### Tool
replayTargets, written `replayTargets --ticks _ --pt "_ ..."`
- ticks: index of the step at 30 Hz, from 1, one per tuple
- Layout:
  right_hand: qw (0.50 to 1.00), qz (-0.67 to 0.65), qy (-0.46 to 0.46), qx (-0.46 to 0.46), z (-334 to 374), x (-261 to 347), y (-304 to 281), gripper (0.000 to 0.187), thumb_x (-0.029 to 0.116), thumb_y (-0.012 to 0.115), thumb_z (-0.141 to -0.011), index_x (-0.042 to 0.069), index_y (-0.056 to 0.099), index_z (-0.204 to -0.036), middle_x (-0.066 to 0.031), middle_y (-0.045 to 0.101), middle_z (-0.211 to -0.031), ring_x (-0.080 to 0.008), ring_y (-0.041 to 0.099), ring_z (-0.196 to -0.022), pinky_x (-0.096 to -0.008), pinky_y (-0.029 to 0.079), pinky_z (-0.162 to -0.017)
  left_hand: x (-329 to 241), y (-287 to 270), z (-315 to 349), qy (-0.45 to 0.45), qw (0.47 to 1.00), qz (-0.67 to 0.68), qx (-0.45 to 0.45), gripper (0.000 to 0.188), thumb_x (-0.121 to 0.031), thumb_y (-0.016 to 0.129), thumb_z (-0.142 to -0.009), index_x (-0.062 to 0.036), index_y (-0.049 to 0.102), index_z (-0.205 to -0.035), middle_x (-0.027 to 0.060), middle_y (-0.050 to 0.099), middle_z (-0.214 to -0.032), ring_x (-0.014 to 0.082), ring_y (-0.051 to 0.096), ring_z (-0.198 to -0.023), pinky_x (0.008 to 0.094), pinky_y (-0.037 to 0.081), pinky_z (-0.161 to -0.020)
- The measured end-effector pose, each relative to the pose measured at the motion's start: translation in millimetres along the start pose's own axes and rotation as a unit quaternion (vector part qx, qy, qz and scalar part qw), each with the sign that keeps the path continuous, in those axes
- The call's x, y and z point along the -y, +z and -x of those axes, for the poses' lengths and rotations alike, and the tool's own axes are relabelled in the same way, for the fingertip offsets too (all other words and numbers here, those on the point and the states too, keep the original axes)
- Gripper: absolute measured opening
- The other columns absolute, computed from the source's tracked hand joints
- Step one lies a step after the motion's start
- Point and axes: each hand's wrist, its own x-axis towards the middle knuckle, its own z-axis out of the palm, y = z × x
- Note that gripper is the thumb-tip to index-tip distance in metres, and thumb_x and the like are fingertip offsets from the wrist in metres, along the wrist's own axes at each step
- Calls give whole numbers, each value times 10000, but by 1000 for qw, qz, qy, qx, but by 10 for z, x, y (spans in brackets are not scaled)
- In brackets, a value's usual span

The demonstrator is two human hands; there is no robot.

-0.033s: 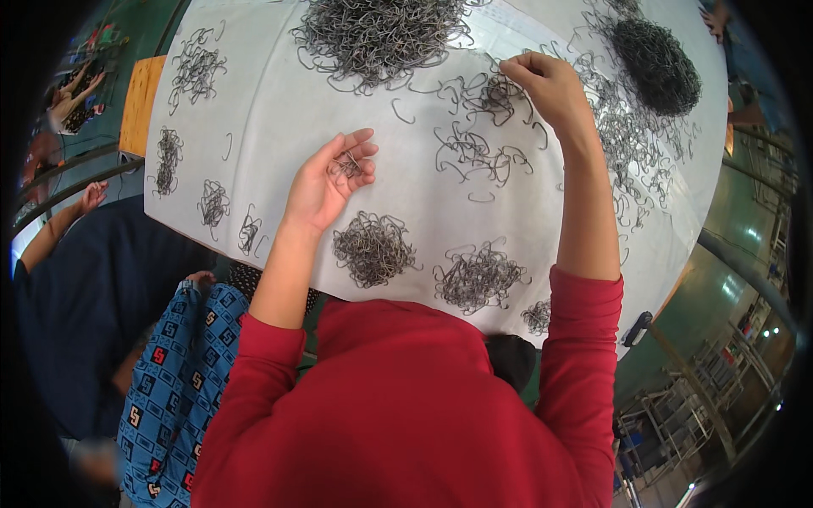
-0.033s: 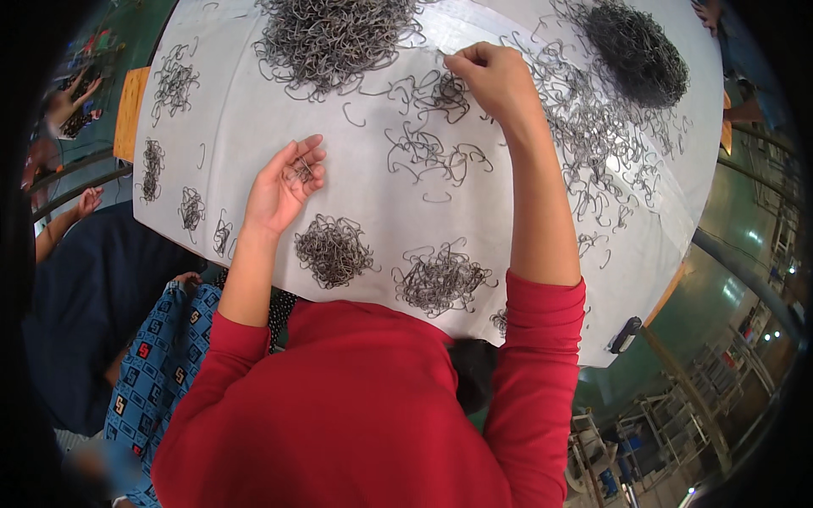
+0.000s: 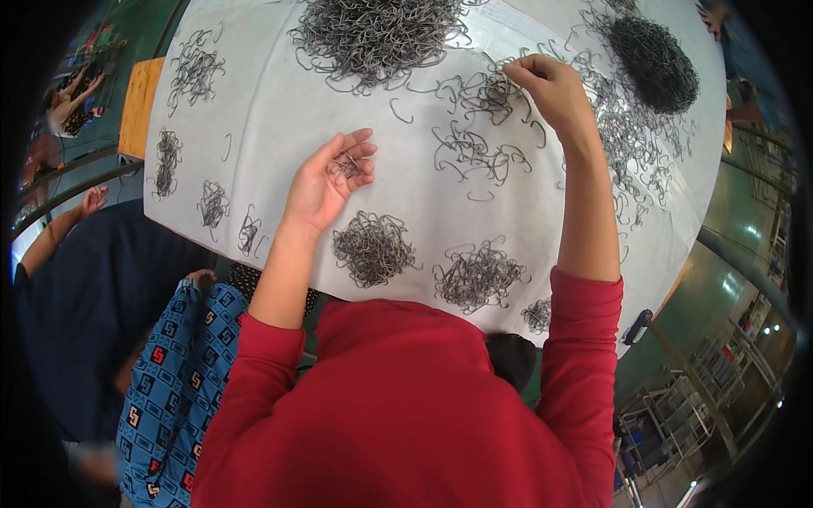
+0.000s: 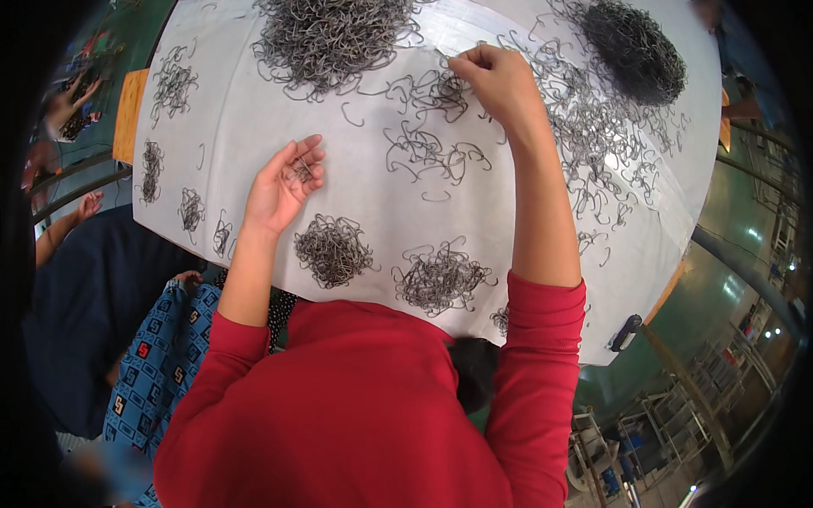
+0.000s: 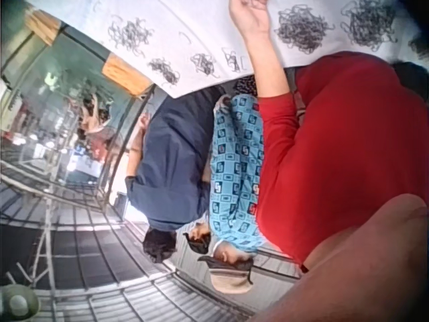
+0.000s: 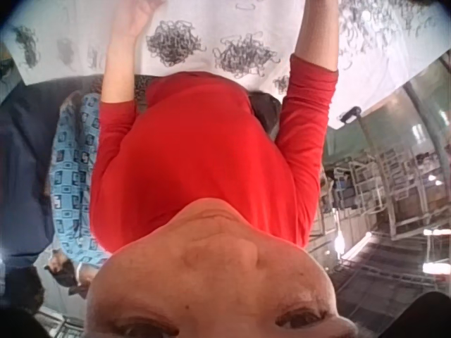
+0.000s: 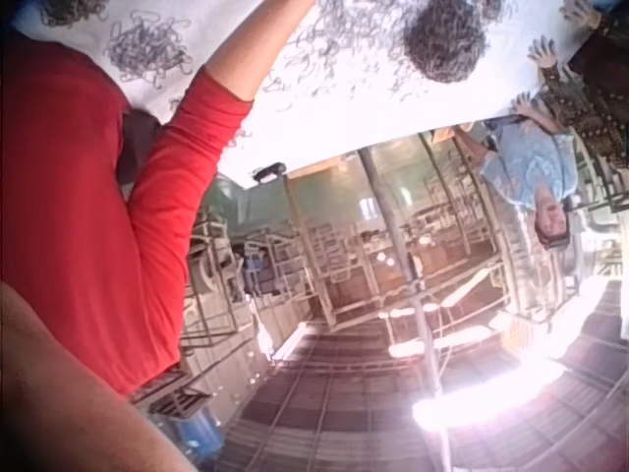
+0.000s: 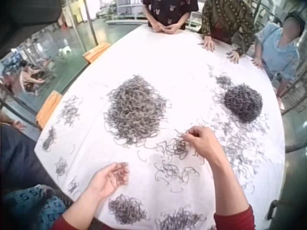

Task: The person sorts tangled metal wires on a white tablecloth by hand, picking up individual pieces and placing them into separate piles. The person occasionally gathers a pile and moves it to a different spot on the table.

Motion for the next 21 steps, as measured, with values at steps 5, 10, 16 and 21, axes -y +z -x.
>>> replayTargets --ticks 5,10,16,21 --pt "997 -29 9 75 447 -158 -168 227 216 644 -807 -5 661 -857 -25 619 -729 -101 517 -668 -260 433 -657 3 -5 4 3 1000 2 11 393 -260 442 -941 44 533 -1171 117 605 -982 160 587 -794 297 495 -738" --pt "973 -38 44 223 1283 -384 4 135 136 640 -820 3 658 -841 -20 610 -722 -90 523 -688 -262 443 -664 19 -19 -3 8 1000 0 8 393 -257 442 -940 46 532 -1173 118 605 -985 160 587 -794 294 495 -738" --pt "994 68 -41 74 1337 -425 90 123 127 609 -812 37 671 -867 -91 576 -728 -231 579 -669 -336 447 -616 2 -37 -17 2 1000 -9 -8 391 -252 435 -942 52 530 -1169 119 603 -977 166 584 -791 293 497 -733" --pt "983 149 -85 -67 962 -242 341 299 151 584 -832 99 584 -1127 -102 581 -842 -268 603 -697 -377 476 -627 -17 12 -16 -4 1000 -5 -23 389 -243 421 -947 58 520 -1172 122 598 -967 174 583 -782 296 500 -722"
